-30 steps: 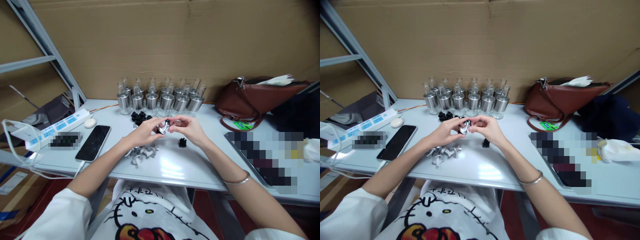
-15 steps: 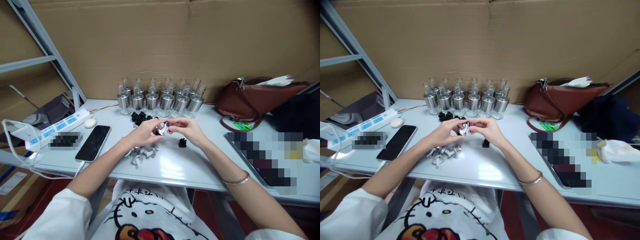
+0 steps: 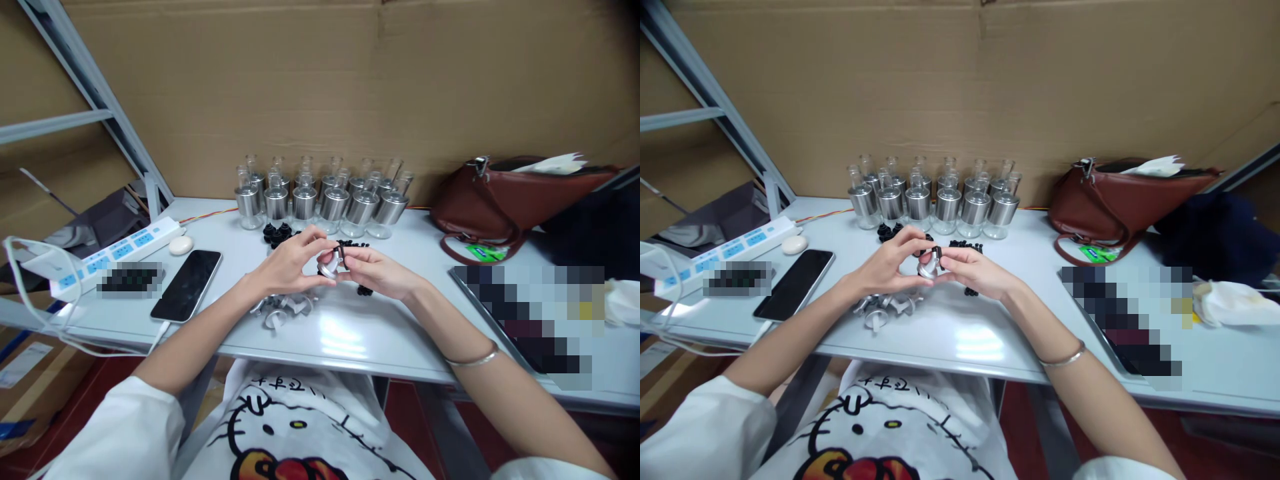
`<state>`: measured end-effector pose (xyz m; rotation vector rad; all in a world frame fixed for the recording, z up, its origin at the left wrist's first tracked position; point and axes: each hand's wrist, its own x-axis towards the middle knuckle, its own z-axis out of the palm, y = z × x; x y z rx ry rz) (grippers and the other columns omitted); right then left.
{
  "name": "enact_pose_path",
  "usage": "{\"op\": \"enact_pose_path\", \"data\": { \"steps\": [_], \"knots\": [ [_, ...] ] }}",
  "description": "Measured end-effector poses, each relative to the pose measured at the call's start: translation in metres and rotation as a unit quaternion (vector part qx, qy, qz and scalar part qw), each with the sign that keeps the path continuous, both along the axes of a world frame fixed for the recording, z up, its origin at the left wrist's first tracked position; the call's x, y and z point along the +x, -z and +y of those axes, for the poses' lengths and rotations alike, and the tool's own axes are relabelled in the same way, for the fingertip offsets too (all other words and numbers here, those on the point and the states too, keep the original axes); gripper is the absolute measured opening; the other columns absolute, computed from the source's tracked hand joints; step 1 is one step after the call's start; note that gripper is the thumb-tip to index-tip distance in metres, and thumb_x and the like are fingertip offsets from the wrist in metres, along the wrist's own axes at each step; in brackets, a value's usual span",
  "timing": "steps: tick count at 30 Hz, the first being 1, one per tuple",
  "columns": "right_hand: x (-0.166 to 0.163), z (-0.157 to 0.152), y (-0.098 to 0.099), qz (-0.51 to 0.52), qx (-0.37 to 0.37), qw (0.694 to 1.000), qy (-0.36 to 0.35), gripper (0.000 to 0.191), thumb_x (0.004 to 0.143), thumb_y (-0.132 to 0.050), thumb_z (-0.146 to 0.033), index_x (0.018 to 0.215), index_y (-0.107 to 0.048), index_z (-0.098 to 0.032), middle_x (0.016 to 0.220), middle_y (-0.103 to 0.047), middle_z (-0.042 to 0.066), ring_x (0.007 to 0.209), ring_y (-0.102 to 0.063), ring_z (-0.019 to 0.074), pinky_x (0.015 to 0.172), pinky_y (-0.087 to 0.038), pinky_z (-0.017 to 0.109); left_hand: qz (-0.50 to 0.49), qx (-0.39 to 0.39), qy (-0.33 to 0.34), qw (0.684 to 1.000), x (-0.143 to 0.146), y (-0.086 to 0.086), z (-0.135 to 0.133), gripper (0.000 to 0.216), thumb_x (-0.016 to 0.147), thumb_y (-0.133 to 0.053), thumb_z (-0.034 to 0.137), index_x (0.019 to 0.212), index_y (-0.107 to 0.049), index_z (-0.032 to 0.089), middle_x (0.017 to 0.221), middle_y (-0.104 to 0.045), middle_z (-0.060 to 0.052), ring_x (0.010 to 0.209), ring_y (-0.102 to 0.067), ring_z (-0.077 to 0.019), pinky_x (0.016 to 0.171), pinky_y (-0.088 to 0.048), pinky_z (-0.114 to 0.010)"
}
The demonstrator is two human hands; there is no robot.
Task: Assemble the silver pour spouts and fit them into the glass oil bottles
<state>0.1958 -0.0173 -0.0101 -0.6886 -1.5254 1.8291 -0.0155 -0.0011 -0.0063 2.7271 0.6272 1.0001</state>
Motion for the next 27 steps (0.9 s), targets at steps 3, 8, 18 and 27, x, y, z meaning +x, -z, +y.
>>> {"op": "enact_pose_path", "data": {
  "steps": [3, 8, 18, 27],
  "knots": [
    [0.000, -0.001, 0.000, 0.011, -0.025, 1.000, -0.014, 0.029, 0.075, -0.071, -0.040, 0.095, -0.071, -0.019, 0.102, -0.067, 0.006, 0.084, -0.063, 0.0127, 0.075, -0.054, 0.027, -0.006, 0.003, 0.028, 1.000, 0.002, -0.002, -0.002, 0.049, 0.079, -0.061, 0.052, 0.113, -0.052, 0.018, 0.100, -0.053, -0.008, 0.088, -0.057, -0.0185, 0.078, -0.051, -0.034],
    [-0.001, -0.003, -0.004, 0.009, -0.019, 1.000, -0.022, 0.028, 0.073, -0.073, -0.038, 0.091, -0.071, -0.017, 0.094, -0.068, 0.005, 0.074, -0.063, 0.0115, 0.069, -0.054, 0.025, -0.021, -0.016, 0.044, 0.999, 0.005, -0.004, -0.006, 0.042, 0.079, -0.061, 0.050, 0.102, -0.053, 0.016, 0.089, -0.055, -0.006, 0.082, -0.057, -0.0173, 0.074, -0.050, -0.031],
    [-0.011, -0.006, -0.002, 0.008, -0.039, 0.999, 0.036, 0.032, 0.072, -0.072, -0.047, 0.079, -0.070, -0.016, 0.073, -0.063, 0.002, 0.058, -0.054, 0.0086, 0.051, -0.044, 0.020, -0.040, -0.057, 0.000, 0.998, 0.004, -0.002, -0.004, 0.059, 0.074, -0.064, 0.056, 0.117, -0.046, 0.019, 0.113, -0.053, -0.011, 0.080, -0.057, -0.0152, 0.079, -0.051, -0.034],
    [-0.008, -0.003, -0.001, 0.052, -0.065, 0.995, 0.046, 0.028, 0.075, -0.069, -0.044, 0.086, -0.070, -0.017, 0.088, -0.068, 0.005, 0.069, -0.060, 0.0121, 0.067, -0.050, 0.027, -0.009, -0.012, -0.014, 1.000, 0.003, 0.001, -0.002, 0.054, 0.083, -0.054, 0.053, 0.119, -0.047, 0.013, 0.107, -0.059, -0.012, 0.094, -0.060, -0.0210, 0.086, -0.049, -0.038]
  ]
}}
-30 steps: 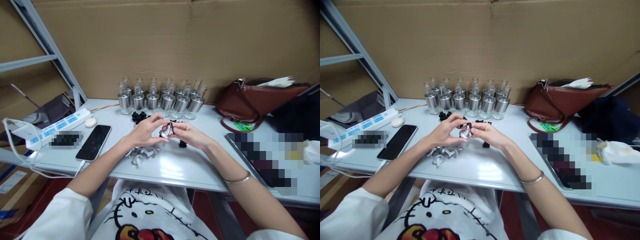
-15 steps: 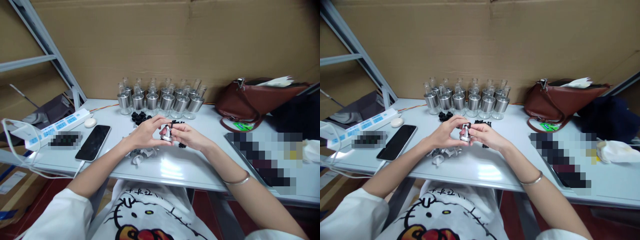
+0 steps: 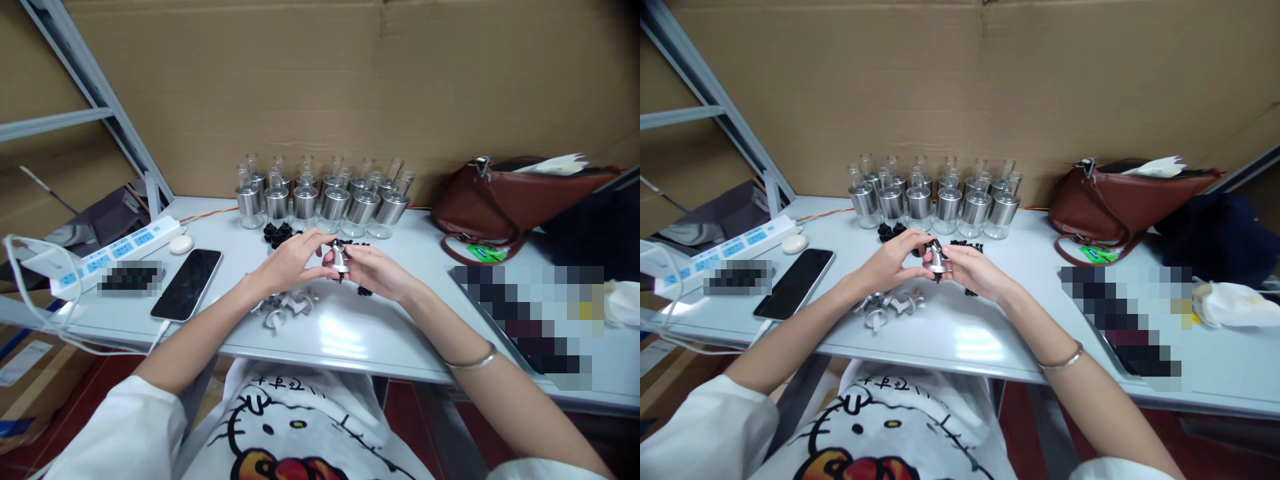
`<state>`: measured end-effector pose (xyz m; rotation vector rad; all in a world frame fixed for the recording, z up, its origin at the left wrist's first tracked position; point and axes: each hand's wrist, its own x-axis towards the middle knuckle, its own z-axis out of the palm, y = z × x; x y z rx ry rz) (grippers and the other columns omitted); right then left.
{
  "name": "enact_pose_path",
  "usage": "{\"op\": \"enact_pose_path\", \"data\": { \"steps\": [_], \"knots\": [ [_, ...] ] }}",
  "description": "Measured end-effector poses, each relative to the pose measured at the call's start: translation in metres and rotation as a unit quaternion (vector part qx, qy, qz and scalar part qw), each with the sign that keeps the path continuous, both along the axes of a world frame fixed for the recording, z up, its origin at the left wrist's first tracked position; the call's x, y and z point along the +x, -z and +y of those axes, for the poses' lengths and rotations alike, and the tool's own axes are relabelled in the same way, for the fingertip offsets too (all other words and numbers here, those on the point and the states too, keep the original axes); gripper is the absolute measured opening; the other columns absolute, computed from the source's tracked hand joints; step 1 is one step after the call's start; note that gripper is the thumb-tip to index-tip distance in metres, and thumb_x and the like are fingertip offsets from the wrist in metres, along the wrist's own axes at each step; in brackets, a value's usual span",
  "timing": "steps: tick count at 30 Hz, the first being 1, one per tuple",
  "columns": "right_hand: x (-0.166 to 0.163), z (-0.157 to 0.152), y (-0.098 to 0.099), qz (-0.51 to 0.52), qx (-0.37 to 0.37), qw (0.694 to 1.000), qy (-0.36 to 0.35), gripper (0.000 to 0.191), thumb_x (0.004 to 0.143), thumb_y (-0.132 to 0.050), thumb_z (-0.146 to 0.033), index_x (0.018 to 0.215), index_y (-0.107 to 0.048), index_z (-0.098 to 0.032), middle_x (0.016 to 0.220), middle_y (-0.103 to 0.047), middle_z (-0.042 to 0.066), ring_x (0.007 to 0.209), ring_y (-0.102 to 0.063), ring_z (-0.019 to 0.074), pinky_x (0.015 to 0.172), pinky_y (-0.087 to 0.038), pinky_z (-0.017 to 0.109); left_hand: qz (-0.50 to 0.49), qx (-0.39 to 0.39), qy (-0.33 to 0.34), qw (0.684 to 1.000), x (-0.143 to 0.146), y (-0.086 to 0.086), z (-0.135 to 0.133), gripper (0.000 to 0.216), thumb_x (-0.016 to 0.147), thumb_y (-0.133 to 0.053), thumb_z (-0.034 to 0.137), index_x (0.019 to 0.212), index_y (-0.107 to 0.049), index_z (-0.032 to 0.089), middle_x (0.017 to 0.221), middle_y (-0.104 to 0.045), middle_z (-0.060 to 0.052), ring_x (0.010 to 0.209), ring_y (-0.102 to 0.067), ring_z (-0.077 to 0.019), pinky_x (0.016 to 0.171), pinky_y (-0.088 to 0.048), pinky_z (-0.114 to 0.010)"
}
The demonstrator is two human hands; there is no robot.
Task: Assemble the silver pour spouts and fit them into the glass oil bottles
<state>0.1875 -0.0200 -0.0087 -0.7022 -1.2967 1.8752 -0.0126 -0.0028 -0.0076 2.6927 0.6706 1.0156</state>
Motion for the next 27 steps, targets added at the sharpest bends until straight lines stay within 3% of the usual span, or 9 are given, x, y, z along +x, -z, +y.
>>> {"op": "enact_pose_path", "data": {
  "steps": [11, 16, 21, 24, 27],
  "knots": [
    [0.001, 0.000, 0.006, 0.037, -0.021, 0.998, -0.039, 0.035, 0.079, -0.066, -0.047, 0.098, -0.070, -0.018, 0.093, -0.071, 0.006, 0.082, -0.066, 0.0154, 0.083, -0.052, 0.034, 0.043, 0.041, -0.062, 0.996, 0.001, -0.001, -0.002, 0.052, 0.084, -0.051, 0.052, 0.115, -0.050, 0.011, 0.107, -0.063, -0.013, 0.099, -0.059, -0.0227, 0.087, -0.043, -0.037],
    [0.000, -0.001, 0.004, 0.020, 0.041, 0.998, -0.049, 0.029, 0.075, -0.073, -0.036, 0.099, -0.070, -0.021, 0.092, -0.070, 0.003, 0.079, -0.067, 0.0139, 0.092, -0.049, 0.039, 0.040, 0.022, -0.103, 0.994, 0.003, -0.001, -0.003, 0.051, 0.083, -0.054, 0.052, 0.113, -0.050, 0.011, 0.104, -0.063, -0.011, 0.093, -0.060, -0.0217, 0.086, -0.041, -0.037],
    [-0.002, -0.001, 0.004, -0.021, 0.115, 0.993, -0.006, 0.027, 0.078, -0.069, -0.039, 0.096, -0.068, -0.019, 0.094, -0.067, 0.003, 0.077, -0.064, 0.0128, 0.082, -0.051, 0.034, 0.026, 0.011, -0.105, 0.994, 0.002, -0.002, -0.002, 0.048, 0.084, -0.052, 0.054, 0.108, -0.050, 0.012, 0.095, -0.063, -0.008, 0.085, -0.060, -0.0194, 0.082, -0.042, -0.035],
    [-0.004, -0.004, 0.001, -0.084, 0.174, 0.981, -0.004, 0.030, 0.081, -0.064, -0.043, 0.097, -0.064, -0.017, 0.080, -0.065, 0.002, 0.071, -0.062, 0.0130, 0.078, -0.050, 0.032, 0.019, 0.021, -0.108, 0.994, 0.000, -0.003, -0.002, 0.048, 0.082, -0.054, 0.056, 0.103, -0.051, 0.013, 0.089, -0.062, -0.006, 0.079, -0.059, -0.0177, 0.079, -0.043, -0.034],
    [-0.002, -0.003, -0.008, -0.155, 0.263, 0.949, 0.079, 0.032, 0.080, -0.063, -0.047, 0.092, -0.061, -0.018, 0.074, -0.062, 0.001, 0.070, -0.059, 0.0148, 0.073, -0.049, 0.032, -0.006, 0.043, -0.115, 0.992, 0.000, -0.003, -0.003, 0.044, 0.082, -0.056, 0.053, 0.102, -0.051, 0.014, 0.089, -0.062, -0.005, 0.078, -0.059, -0.0168, 0.079, -0.043, -0.033]
  ]
}}
